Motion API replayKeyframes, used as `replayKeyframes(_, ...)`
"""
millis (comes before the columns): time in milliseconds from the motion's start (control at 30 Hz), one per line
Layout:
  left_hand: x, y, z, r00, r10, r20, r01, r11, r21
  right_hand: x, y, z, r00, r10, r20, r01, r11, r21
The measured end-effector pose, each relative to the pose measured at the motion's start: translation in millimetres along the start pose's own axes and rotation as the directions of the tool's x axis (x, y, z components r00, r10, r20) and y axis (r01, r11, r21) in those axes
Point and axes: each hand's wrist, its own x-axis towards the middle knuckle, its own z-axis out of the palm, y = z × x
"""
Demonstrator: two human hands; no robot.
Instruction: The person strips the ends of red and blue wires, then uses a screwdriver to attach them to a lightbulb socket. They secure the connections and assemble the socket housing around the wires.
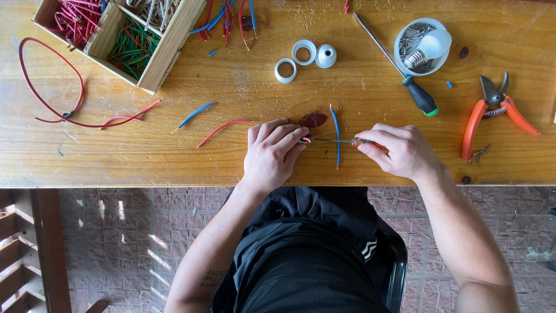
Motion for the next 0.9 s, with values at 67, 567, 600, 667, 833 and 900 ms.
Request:
replayKeyframes(67,0.6,0.0,-0.3,1.000,0.001,0.001,-0.001,1.000,-0.002,-0.6,0.7,1.3,1.000,0.003,0.001,-0.003,1.000,0.004)
replayKeyframes(567,2.0,1.8,-3.1,1.000,-0.011,0.017,0.011,1.000,-0.010,-1.3,0.0,3.9,1.000,0.026,0.017,-0.027,0.999,0.029)
replayKeyframes(600,2.4,2.2,-3.8,1.000,-0.014,0.023,0.014,1.000,-0.009,0.0,-1.1,3.4,0.999,0.028,0.023,-0.028,0.999,0.025)
replayKeyframes(667,2.1,1.1,-2.4,1.000,-0.014,0.018,0.014,1.000,-0.009,-0.4,-0.7,2.7,0.999,0.036,0.029,-0.037,0.999,0.028)
replayKeyframes(833,1.1,-0.5,-1.5,1.000,-0.012,0.009,0.012,1.000,-0.009,-3.8,3.8,4.3,0.998,0.052,0.031,-0.053,0.998,0.033)
replayKeyframes(900,0.9,-0.3,-1.2,1.000,-0.014,0.009,0.014,1.000,-0.013,-5.4,5.0,5.0,0.998,0.063,0.032,-0.064,0.997,0.046)
